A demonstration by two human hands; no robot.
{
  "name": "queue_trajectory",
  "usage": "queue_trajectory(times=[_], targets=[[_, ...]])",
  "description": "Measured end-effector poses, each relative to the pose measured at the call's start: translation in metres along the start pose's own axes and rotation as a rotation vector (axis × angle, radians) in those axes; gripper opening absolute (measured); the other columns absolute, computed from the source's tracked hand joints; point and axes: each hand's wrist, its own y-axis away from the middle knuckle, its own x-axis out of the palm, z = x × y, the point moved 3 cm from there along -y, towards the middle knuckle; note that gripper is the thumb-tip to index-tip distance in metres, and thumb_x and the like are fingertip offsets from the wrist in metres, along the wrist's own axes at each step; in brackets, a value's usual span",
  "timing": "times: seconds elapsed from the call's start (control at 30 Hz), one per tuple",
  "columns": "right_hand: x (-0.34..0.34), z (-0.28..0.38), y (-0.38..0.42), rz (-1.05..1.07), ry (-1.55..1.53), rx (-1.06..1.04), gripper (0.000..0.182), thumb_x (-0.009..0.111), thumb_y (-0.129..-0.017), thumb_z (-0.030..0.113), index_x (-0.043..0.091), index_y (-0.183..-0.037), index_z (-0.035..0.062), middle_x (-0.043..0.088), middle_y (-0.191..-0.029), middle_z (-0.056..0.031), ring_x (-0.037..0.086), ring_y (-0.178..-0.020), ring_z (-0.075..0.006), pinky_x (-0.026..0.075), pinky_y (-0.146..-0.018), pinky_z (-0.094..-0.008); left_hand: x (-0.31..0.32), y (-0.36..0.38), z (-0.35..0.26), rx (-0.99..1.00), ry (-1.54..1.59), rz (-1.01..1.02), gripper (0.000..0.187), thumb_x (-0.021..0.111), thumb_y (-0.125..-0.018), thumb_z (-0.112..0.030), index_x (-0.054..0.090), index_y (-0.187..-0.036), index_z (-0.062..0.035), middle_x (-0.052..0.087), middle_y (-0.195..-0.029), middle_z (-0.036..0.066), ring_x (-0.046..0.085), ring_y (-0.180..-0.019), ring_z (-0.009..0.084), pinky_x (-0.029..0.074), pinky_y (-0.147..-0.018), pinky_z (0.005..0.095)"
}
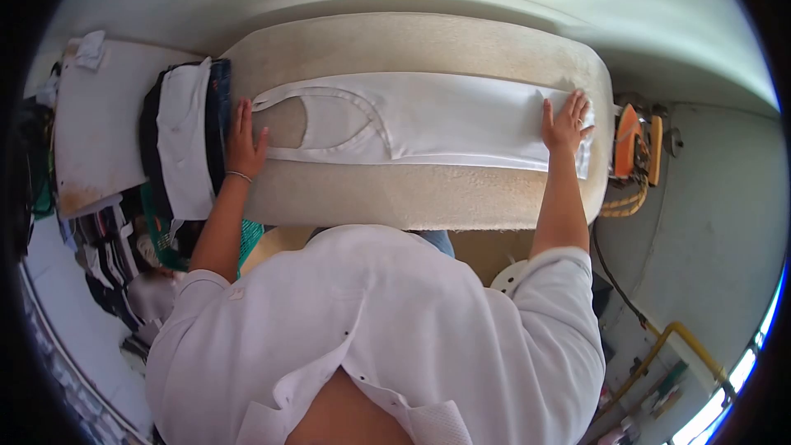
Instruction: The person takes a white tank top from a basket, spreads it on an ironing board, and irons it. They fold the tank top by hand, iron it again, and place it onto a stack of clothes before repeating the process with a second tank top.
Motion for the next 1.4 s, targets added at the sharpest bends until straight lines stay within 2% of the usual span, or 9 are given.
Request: queue_trajectory(times=[0.1, 0.33, 0.47, 0.63, 0.93, 1.1, 1.2, 1.27, 1.4], targets=[[-0.004, 0.088, 0.028, -0.222, -0.386, -0.464, 0.088, 0.053, -0.088, 0.055, 0.015, -0.152, 0.0095, 0.012, -0.159, -0.0128, 0.009, -0.147, -0.0293, 0.007, -0.114, -0.0598, -0.018, 0.024, -0.014, -0.265, 0.027, -0.041, 0.059, 0.061, -0.088, -0.022, 0.039, -0.138, -0.0010, 0.042, -0.135, 0.025, 0.043, -0.126, 0.0384, 0.036, -0.106, 0.0434], [-0.069, 0.394, 0.185, 0.323, -0.476, -1.341, 0.101, 0.071, -0.072, 0.053, 0.024, -0.148, 0.0064, 0.020, -0.154, -0.0217, 0.021, -0.144, -0.0333, 0.019, -0.116, -0.0504, -0.011, 0.042, -0.002, -0.453, 0.182, 0.098, 0.031, 0.066, -0.087, -0.026, 0.055, -0.101, -0.0015, 0.057, -0.096, 0.017, 0.060, -0.085, 0.0312, 0.050, -0.077, 0.0379], [-0.082, 0.453, 0.224, 0.326, -0.246, -1.342, 0.105, 0.072, -0.064, 0.062, 0.027, -0.150, 0.0202, 0.012, -0.156, -0.0224, 0.012, -0.145, -0.0368, 0.011, -0.116, -0.0538, -0.005, 0.040, 0.013, -0.425, 0.173, 0.187, 0.027, 0.065, -0.088, -0.028, 0.060, -0.090, -0.0013, 0.058, -0.080, 0.014, 0.059, -0.071, 0.0267, 0.048, -0.070, 0.0363], [-0.073, 0.460, 0.235, 0.402, -0.149, -1.241, 0.103, 0.071, -0.061, 0.068, 0.030, -0.149, 0.0331, 0.004, -0.158, -0.0212, 0.002, -0.147, -0.0370, 0.003, -0.115, -0.0566, -0.010, 0.033, 0.022, -0.588, 0.406, 0.303, 0.028, 0.065, -0.090, -0.029, 0.061, -0.090, -0.0016, 0.060, -0.071, 0.011, 0.058, -0.067, 0.0249, 0.048, -0.066, 0.0341], [-0.026, 0.470, 0.235, 0.196, -0.263, -1.086, 0.090, 0.059, -0.076, 0.050, 0.029, -0.148, 0.0050, 0.013, -0.158, -0.0182, 0.009, -0.147, -0.0325, 0.005, -0.116, -0.0547, -0.004, 0.048, 0.005, -0.598, 0.887, 0.113, 0.031, 0.052, -0.098, -0.032, 0.058, -0.098, -0.0020, 0.057, -0.083, 0.001, 0.054, -0.076, 0.0102, 0.044, -0.070, 0.0235], [-0.101, 0.431, 0.220, 0.309, -1.236, -1.073, 0.094, 0.053, -0.078, 0.039, 0.011, -0.151, -0.0014, 0.011, -0.157, -0.0220, 0.010, -0.146, -0.0369, 0.002, -0.115, -0.0550, 0.035, 0.042, -0.039, -0.758, 1.407, -0.167, 0.046, 0.038, -0.102, -0.043, 0.054, -0.122, -0.0047, 0.057, -0.108, 0.006, 0.056, -0.100, 0.0141, 0.045, -0.087, 0.0300], [-0.152, 0.391, 0.205, 0.219, -1.492, -1.137, 0.093, 0.049, -0.082, 0.043, 0.005, -0.151, -0.0020, 0.005, -0.158, -0.0217, 0.005, -0.147, -0.0353, 0.002, -0.116, -0.0509, 0.098, 0.024, -0.058, -0.507, 1.424, -0.068, 0.058, 0.030, -0.102, -0.050, 0.045, -0.134, -0.0043, 0.050, -0.129, 0.009, 0.050, -0.118, 0.0180, 0.040, -0.100, 0.0346], [-0.189, 0.348, 0.193, 0.154, -1.604, -1.108, 0.095, 0.048, -0.083, 0.046, 0.003, -0.151, -0.0025, 0.004, -0.159, -0.0208, 0.004, -0.147, -0.0338, 0.001, -0.116, -0.0480, 0.129, 0.005, -0.106, -0.368, 2.036, 0.243, 0.061, 0.030, -0.101, -0.050, 0.037, -0.139, -0.0025, 0.043, -0.139, 0.010, 0.045, -0.125, 0.0195, 0.036, -0.105, 0.0361], [-0.226, 0.241, 0.154, 0.024, -2.046, -0.798, 0.105, 0.050, -0.078, 0.055, 0.000, -0.150, -0.0033, 0.003, -0.160, -0.0155, 0.005, -0.147, -0.0263, -0.001, -0.117, -0.0396, 0.105, -0.060, -0.214, 0.191, 1.637, 0.355, 0.077, 0.028, -0.100, -0.056, 0.014, -0.148, 0.0028, 0.021, -0.153, 0.016, 0.024, -0.141, 0.0245, 0.020, -0.115, 0.0376]])
